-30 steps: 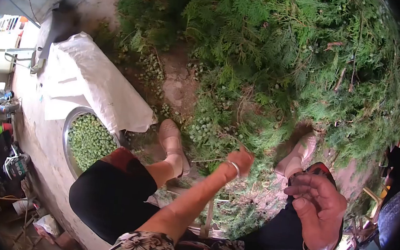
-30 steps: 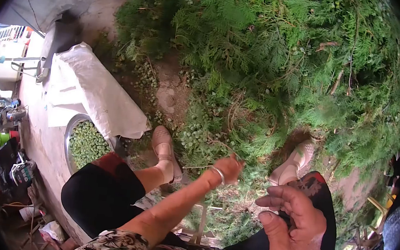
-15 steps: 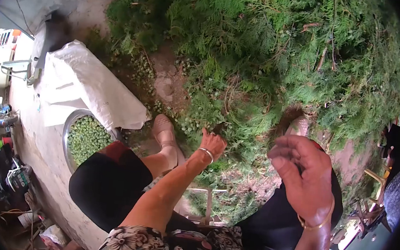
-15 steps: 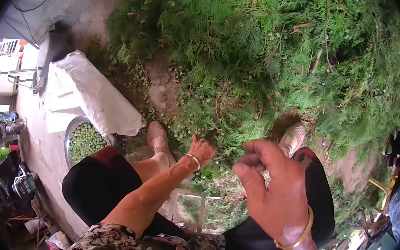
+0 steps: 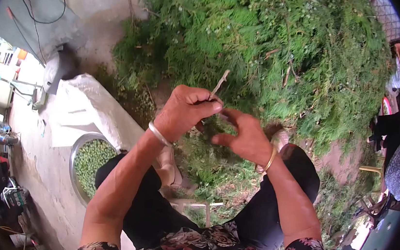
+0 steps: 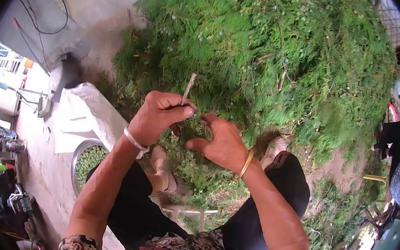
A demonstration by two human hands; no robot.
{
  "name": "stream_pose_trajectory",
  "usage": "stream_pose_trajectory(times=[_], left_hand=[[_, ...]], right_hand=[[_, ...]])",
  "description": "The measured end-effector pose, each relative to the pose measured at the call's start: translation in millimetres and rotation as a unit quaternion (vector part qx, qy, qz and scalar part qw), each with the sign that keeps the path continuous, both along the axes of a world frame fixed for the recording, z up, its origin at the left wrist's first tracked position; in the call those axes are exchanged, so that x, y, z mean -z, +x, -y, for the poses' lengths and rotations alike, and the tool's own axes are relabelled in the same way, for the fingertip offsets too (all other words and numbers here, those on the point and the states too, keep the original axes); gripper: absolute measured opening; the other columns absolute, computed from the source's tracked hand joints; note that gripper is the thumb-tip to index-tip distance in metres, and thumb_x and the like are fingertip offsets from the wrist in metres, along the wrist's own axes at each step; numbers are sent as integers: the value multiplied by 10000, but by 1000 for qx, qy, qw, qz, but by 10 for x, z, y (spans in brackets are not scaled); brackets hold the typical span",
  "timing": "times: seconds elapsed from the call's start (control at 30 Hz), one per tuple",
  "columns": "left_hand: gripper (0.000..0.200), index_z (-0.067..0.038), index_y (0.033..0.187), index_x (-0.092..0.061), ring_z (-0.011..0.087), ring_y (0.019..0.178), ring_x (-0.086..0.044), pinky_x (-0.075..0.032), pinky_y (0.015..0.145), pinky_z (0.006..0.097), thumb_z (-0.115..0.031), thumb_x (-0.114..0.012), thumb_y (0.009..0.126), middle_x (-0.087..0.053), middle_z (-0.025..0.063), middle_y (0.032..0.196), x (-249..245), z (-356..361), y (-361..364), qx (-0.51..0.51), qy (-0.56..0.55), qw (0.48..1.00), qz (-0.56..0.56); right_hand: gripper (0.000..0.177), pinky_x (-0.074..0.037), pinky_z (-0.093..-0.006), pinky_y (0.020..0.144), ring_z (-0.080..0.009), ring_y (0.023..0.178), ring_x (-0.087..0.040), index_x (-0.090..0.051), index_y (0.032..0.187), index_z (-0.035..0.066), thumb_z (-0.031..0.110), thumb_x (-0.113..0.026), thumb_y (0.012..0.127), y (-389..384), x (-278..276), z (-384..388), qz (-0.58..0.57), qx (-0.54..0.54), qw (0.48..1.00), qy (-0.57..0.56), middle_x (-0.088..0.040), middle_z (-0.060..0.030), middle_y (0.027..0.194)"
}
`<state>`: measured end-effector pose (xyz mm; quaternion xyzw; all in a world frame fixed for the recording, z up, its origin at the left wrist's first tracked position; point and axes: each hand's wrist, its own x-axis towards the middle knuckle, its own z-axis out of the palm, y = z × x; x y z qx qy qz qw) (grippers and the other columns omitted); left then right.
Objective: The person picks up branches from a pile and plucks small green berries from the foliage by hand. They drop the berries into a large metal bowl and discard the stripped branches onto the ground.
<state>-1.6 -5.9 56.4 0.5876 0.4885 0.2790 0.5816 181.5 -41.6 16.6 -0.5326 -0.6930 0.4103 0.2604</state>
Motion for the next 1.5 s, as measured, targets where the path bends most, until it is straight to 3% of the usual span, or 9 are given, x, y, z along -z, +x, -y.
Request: stream_pose_trajectory(times=[0.17,0.43,0.57,0.63,0.67,0.8,0.97,1.17,1.5], left_hand=[[149,41,767,-643,45,545,-512,-445,461,214,-89,-632,839,-551,-19,623,-48,4,236,-56,75,993,70],[128,49,687,-616,28,533,-456,-350,472,208,-26,-683,766,-533,-23,565,-177,7,244,-83,130,978,138],[126,43,679,-612,46,511,-460,-359,474,224,-14,-675,773,-527,-1,554,1,-89,-5,-89,165,978,-94],[181,49,643,-569,50,492,-411,-326,458,240,-29,-682,762,-480,5,514,50,-91,-20,-121,175,977,-2],[188,49,644,-558,58,488,-391,-314,453,248,-34,-687,753,-459,12,503,71,-141,-71,-132,223,959,-112],[207,42,649,-535,91,481,-364,-323,457,265,-53,-693,743,-424,41,495,137,-84,-58,-175,286,926,-175],[130,5,708,-582,164,541,-523,-418,487,298,-56,-697,700,-554,57,649,209,160,261,-127,529,828,-135],[276,64,866,-593,290,778,-611,-508,612,365,-46,-616,614,-586,172,892,373,433,522,19,639,742,-199],[189,2,871,-616,240,719,-623,-514,606,330,14,-625,683,-606,100,799,286,337,368,23,544,829,-130]], right_hand=[[495,-462,-305,623,-175,668,-590,-589,1068,-58,140,-775,654,-100,-95,-58,-180,21,983,43,-633,-166,772],[787,-438,-372,952,-333,1135,-539,-446,1273,-26,158,-818,605,98,-48,-175,-65,6,992,112,-546,-247,1198],[713,-465,-365,918,-306,1084,-571,-463,1258,-39,146,-798,656,166,-83,-231,16,97,990,99,-571,-234,1170],[548,-524,-336,806,-246,944,-633,-537,1155,-66,196,-764,730,198,9,-251,-143,187,972,23,-630,-209,1052],[399,-548,-305,700,-190,818,-655,-591,1053,-73,245,-684,831,211,11,-242,-149,194,970,4,-661,-191,930],[444,-553,-306,666,-218,768,-664,-610,984,-63,371,-585,895,234,-39,-211,-255,129,942,-177,-664,-187,871],[628,-554,-360,710,-272,841,-661,-552,1063,-17,576,-420,902,86,-3,-94,-469,18,759,-452,-641,-211,988],[281,-506,-318,628,-147,746,-594,-511,974,48,274,-644,872,216,0,-102,-502,104,768,-384,-570,-48,865],[125,-436,-255,431,-132,558,-550,-507,822,-21,55,-600,857,194,16,-108,-425,173,837,-298,-621,-104,738]])
